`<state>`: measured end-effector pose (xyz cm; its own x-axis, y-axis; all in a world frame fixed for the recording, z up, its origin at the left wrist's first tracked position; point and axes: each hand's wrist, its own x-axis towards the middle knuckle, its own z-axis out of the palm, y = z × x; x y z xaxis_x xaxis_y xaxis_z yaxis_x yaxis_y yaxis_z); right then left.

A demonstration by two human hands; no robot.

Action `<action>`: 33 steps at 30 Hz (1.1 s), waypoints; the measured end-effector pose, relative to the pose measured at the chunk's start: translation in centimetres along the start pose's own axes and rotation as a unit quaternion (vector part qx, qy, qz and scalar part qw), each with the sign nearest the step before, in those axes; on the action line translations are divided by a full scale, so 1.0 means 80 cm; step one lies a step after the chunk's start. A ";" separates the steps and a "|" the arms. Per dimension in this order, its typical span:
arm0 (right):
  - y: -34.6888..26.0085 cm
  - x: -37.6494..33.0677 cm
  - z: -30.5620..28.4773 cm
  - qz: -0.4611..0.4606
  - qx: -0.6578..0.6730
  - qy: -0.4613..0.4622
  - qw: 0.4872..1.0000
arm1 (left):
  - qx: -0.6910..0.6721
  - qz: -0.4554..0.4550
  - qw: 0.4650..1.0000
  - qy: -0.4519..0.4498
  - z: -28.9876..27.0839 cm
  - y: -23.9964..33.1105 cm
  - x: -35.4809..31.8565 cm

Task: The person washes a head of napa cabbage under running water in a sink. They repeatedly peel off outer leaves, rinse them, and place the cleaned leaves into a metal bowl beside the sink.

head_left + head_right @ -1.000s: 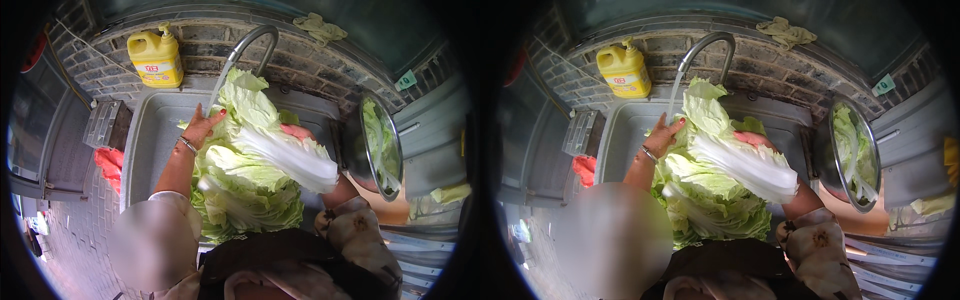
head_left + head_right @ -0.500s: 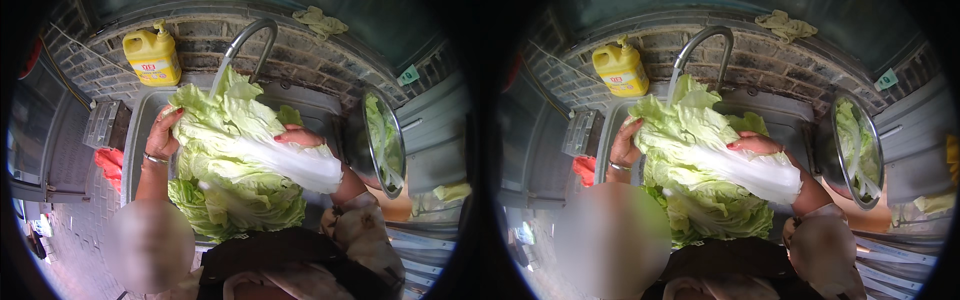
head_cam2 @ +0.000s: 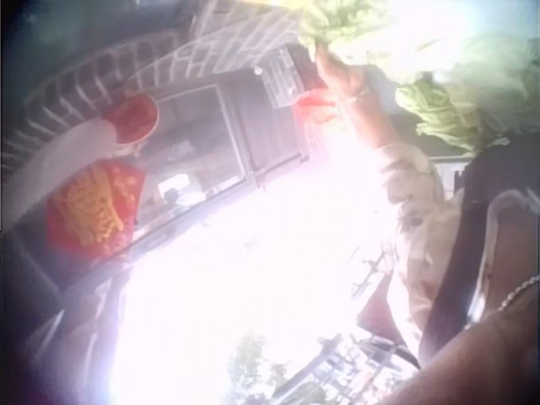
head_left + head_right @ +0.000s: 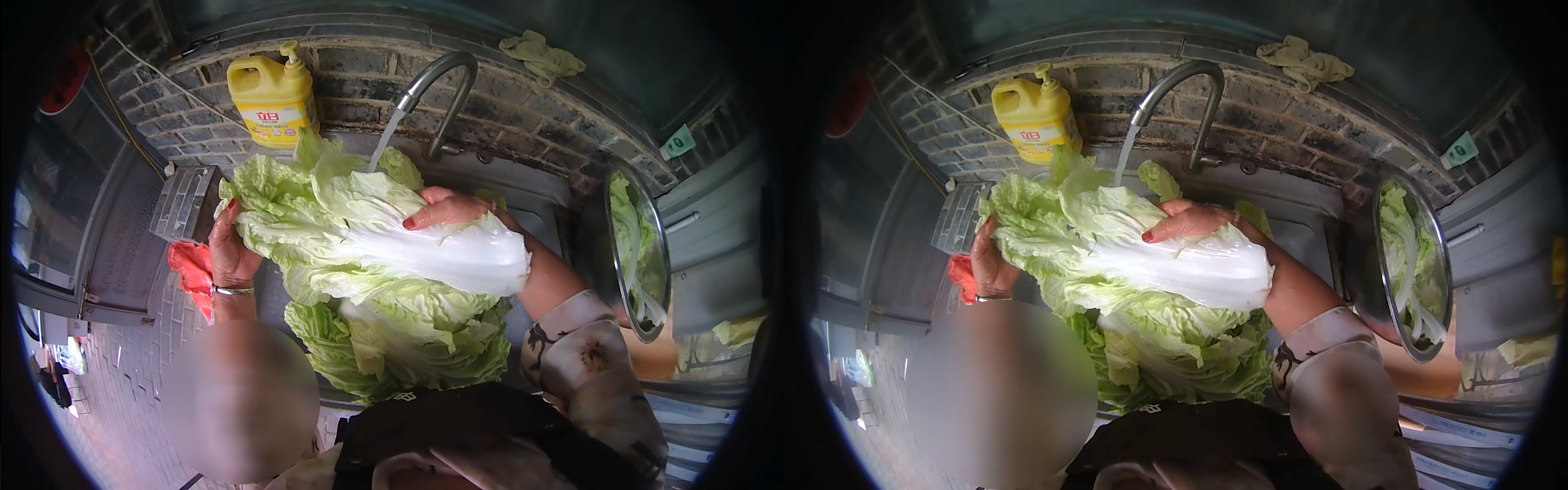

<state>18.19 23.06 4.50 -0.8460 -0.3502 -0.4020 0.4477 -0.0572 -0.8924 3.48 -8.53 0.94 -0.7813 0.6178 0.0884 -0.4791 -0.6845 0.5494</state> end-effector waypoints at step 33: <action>-0.040 0.069 -0.005 -0.290 0.086 0.108 0.947 | 0.195 -0.152 0.969 0.014 0.090 -0.155 0.026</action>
<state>11.97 21.71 5.07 -0.9951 -0.0147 0.0973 -0.0865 -0.3395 -0.9366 10.66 4.02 0.26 -0.6412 0.7534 -0.1455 -0.5055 -0.2721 0.8188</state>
